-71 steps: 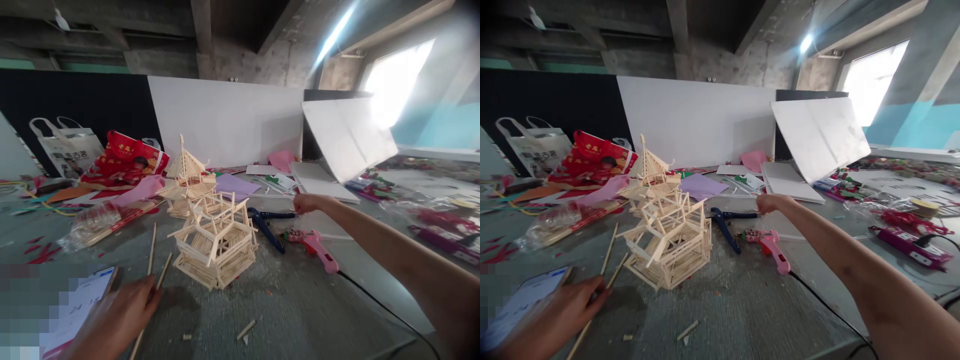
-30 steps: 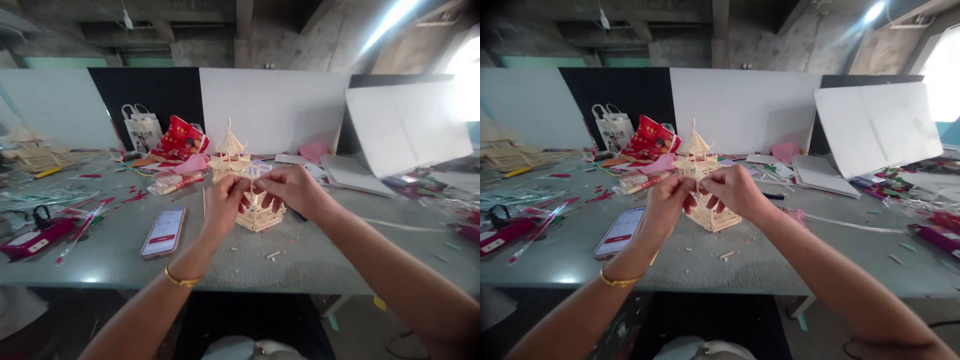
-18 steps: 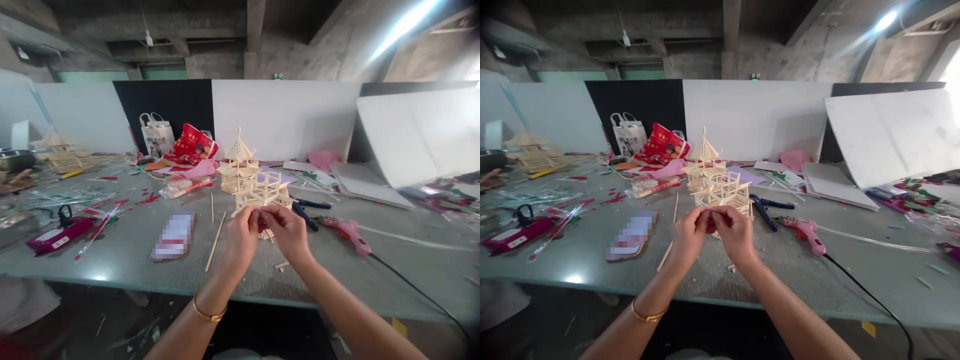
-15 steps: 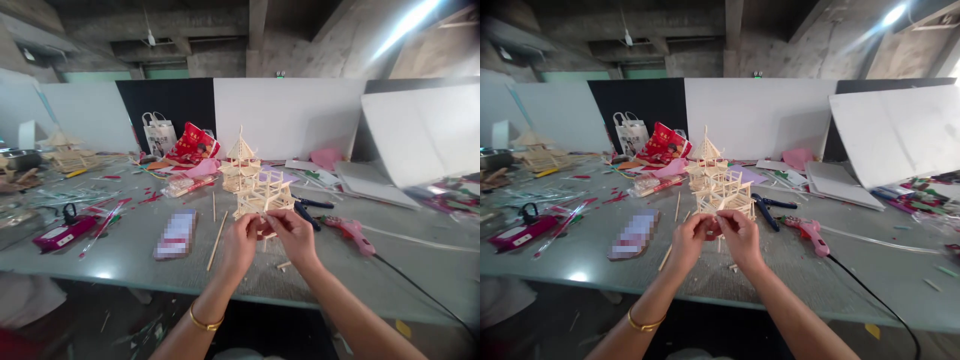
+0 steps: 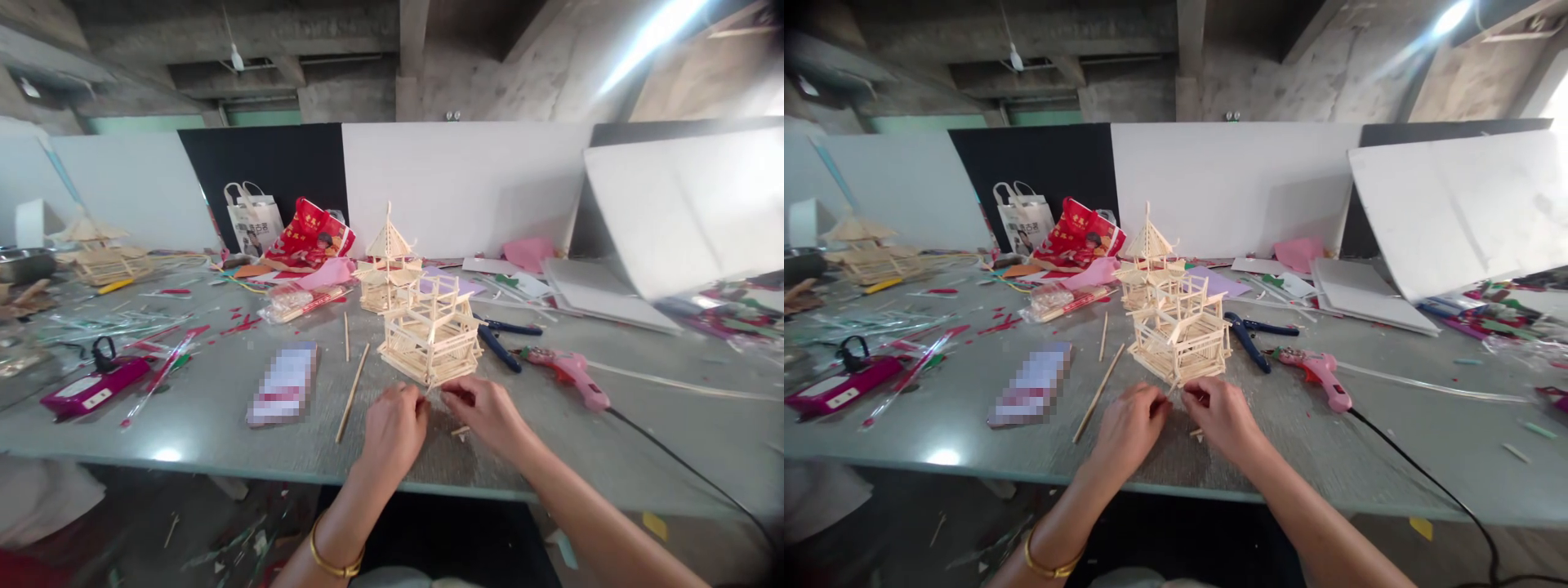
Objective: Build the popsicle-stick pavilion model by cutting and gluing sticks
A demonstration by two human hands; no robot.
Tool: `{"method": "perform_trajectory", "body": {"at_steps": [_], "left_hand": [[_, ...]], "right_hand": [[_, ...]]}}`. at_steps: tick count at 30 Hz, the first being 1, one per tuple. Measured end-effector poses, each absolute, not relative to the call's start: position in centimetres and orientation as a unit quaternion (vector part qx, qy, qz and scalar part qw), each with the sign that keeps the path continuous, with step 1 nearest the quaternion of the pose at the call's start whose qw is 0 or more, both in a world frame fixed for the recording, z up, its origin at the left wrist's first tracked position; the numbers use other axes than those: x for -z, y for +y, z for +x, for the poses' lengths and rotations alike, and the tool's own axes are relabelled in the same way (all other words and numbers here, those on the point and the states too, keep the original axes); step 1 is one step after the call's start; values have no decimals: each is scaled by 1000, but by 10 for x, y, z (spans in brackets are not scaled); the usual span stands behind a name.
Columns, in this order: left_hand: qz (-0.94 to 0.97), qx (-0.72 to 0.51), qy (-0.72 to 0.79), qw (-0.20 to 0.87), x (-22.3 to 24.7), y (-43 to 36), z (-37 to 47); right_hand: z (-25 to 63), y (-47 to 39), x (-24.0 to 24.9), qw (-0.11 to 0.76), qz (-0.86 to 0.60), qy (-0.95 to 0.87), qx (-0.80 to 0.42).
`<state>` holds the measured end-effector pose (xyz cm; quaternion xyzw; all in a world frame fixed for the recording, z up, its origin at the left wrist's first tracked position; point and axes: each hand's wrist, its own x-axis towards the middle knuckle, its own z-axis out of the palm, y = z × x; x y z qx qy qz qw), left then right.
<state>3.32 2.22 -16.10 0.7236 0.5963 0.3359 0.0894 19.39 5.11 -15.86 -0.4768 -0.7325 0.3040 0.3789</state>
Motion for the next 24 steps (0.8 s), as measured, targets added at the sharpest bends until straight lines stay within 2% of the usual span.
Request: {"method": "perform_trajectory", "body": {"at_steps": [9, 15, 20, 24], "left_hand": [[762, -268, 589, -19, 143, 1, 44], [760, -294, 578, 37, 142, 4, 41], [753, -332, 563, 72, 136, 6, 39], [759, -338, 536, 147, 134, 2, 43]], "right_hand": [[188, 46, 152, 406, -417, -661, -474], [193, 44, 152, 422, -379, -616, -546], [198, 46, 150, 440, -366, -601, -558], [199, 47, 148, 426, -365, -612, -558]]}}
